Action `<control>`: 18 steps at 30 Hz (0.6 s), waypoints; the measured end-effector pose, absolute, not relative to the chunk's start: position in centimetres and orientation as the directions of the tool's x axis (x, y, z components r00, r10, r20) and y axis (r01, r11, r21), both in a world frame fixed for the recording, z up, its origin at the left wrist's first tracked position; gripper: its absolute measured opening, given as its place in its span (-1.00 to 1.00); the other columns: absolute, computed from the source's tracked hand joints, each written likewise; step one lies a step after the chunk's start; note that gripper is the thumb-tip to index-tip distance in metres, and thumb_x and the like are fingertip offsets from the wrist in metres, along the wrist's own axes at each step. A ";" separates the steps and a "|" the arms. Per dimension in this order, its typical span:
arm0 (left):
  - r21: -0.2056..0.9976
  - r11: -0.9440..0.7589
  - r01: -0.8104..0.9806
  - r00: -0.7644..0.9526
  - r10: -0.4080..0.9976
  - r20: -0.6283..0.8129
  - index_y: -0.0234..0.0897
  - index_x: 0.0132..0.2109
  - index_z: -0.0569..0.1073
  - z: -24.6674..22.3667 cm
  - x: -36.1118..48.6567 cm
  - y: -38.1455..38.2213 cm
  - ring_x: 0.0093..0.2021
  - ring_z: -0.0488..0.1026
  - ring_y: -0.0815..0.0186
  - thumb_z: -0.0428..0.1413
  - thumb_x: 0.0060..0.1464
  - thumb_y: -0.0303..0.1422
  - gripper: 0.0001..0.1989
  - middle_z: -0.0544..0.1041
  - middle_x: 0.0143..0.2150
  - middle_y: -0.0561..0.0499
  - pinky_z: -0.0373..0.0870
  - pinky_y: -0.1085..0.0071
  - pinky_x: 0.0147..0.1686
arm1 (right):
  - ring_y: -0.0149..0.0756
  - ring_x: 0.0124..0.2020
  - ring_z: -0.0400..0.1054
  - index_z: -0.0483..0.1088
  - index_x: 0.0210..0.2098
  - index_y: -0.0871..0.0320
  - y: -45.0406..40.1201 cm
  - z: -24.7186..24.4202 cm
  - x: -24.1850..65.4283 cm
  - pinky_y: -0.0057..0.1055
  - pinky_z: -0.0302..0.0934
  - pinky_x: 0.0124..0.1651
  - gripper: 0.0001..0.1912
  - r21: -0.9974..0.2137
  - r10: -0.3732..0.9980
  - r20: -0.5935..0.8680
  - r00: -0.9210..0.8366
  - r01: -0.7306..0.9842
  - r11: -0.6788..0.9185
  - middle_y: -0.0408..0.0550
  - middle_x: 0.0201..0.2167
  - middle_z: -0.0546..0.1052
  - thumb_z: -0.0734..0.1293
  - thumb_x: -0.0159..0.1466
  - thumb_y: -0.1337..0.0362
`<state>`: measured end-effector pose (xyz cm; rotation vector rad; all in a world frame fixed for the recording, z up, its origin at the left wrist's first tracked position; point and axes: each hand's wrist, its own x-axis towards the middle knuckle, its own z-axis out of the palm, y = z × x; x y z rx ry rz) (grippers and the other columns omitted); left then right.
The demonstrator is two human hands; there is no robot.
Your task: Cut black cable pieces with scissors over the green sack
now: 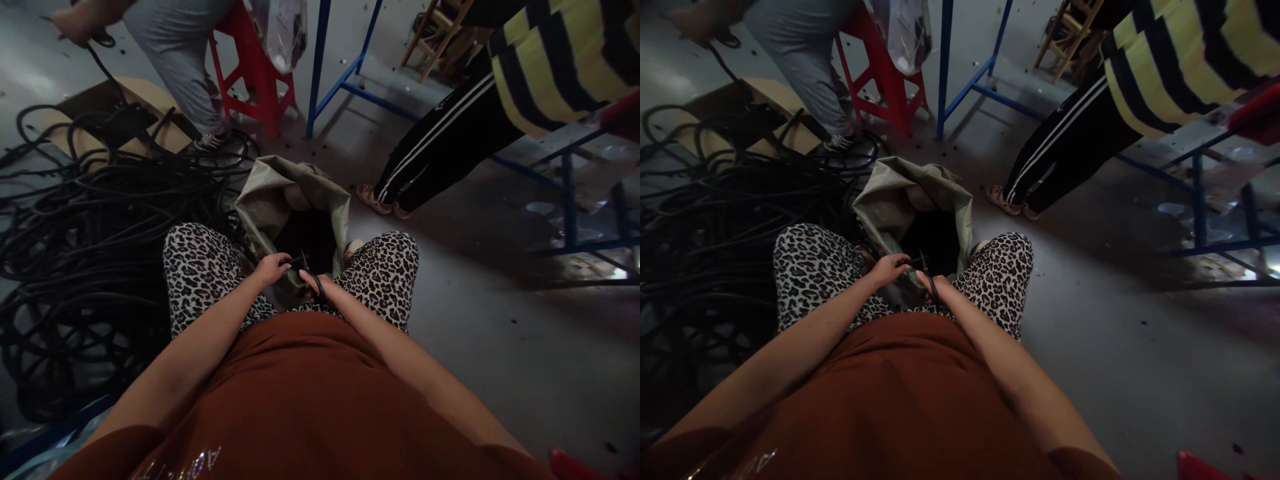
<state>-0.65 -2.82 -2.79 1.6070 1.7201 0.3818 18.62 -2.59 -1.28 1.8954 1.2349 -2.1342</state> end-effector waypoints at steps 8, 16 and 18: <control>0.646 0.191 0.740 0.038 0.946 -0.323 -0.24 -0.07 0.48 -2.6 -0.6 -2.7 -0.21 0.46 0.31 0.03 0.03 -0.29 -0.68 0.56 -0.23 0.01 0.36 0.43 -0.15 | -0.39 -0.71 0.27 0.41 -0.42 0.28 -2.6 -2.9 19.0 -0.52 0.19 -0.67 -0.37 -0.577 0.504 -0.814 -0.290 0.502 -0.644 -0.09 -0.70 0.38 0.23 0.11 -0.25; 0.650 0.210 0.730 0.015 0.947 -0.321 -0.22 -0.08 0.48 -2.3 -0.4 -2.7 -0.22 0.46 0.31 0.03 0.02 -0.31 -0.70 0.56 -0.23 0.02 0.36 0.43 -0.15 | -0.40 -0.70 0.27 0.43 -0.39 0.29 -2.6 -2.7 19.0 -0.52 0.19 -0.66 -0.36 -0.606 0.523 -0.793 -0.313 0.498 -0.621 -0.10 -0.70 0.39 0.21 0.12 -0.25; 0.654 0.210 0.726 0.017 0.947 -0.322 -0.22 -0.09 0.48 -2.3 -0.4 -2.7 -0.22 0.46 0.31 0.03 0.02 -0.30 -0.70 0.56 -0.23 0.02 0.36 0.43 -0.15 | -0.40 -0.70 0.26 0.42 -0.40 0.29 -2.6 -2.4 18.9 -0.53 0.18 -0.66 -0.37 -0.593 0.520 -0.802 -0.295 0.499 -0.632 -0.10 -0.71 0.37 0.21 0.13 -0.24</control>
